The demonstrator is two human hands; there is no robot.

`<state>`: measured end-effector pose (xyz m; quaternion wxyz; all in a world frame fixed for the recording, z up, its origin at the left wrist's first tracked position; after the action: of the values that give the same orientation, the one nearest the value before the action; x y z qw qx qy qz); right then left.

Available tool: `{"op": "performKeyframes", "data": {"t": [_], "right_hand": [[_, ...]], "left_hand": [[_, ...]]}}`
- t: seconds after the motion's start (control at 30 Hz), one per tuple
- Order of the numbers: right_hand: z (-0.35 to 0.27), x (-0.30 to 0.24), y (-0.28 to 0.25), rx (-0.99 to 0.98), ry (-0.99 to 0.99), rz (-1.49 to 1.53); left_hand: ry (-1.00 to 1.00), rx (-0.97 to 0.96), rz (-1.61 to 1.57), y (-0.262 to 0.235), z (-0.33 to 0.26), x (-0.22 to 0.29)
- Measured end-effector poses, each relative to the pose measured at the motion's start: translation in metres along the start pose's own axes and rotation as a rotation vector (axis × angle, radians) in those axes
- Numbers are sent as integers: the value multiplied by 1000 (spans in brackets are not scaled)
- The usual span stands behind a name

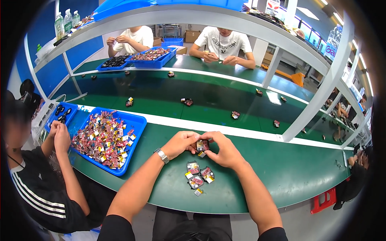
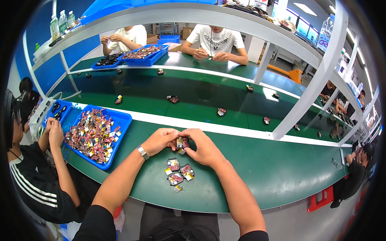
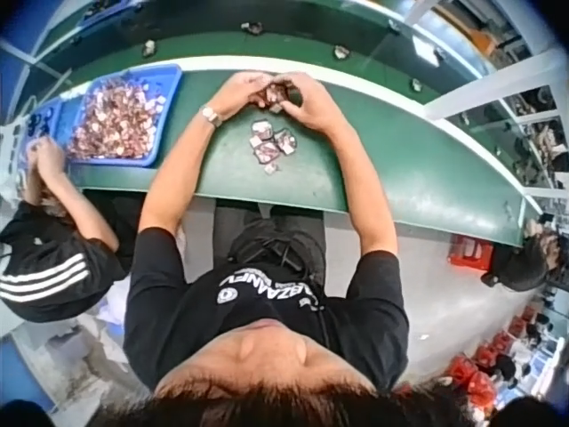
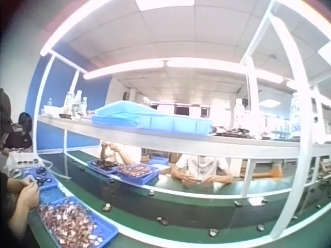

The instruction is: The recorder is sitting at a workstation sorting and inspecting small electronic components on a conveyor belt in a factory setting.

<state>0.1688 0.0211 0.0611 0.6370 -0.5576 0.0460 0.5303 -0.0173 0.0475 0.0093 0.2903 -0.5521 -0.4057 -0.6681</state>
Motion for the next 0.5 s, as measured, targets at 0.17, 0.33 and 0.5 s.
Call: {"op": "performKeyframes", "data": {"t": [0.17, 0.33, 0.5], "right_hand": [[-2, 1, 4, 84, -52, -93], [-6, 3, 5, 276, 23, -260], [-3, -3, 5, 331, -56, -394]], "left_hand": [[36, 97, -32, -1, 0, 0], [20, 112, -98, 13, -2, 9], [43, 105, -96, 14, -1, 5]]}}
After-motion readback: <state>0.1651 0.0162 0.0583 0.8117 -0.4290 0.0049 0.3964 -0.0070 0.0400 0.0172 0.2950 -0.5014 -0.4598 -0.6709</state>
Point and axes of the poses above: each hand's wrist, its own z-axis towards the middle knuckle, its own y-axis out of the palm, x = y × z, the point moved 3 cm from there along z, towards the middle knuckle, and after that the axes turned 6 degrees about y, right-handed, at the moved point
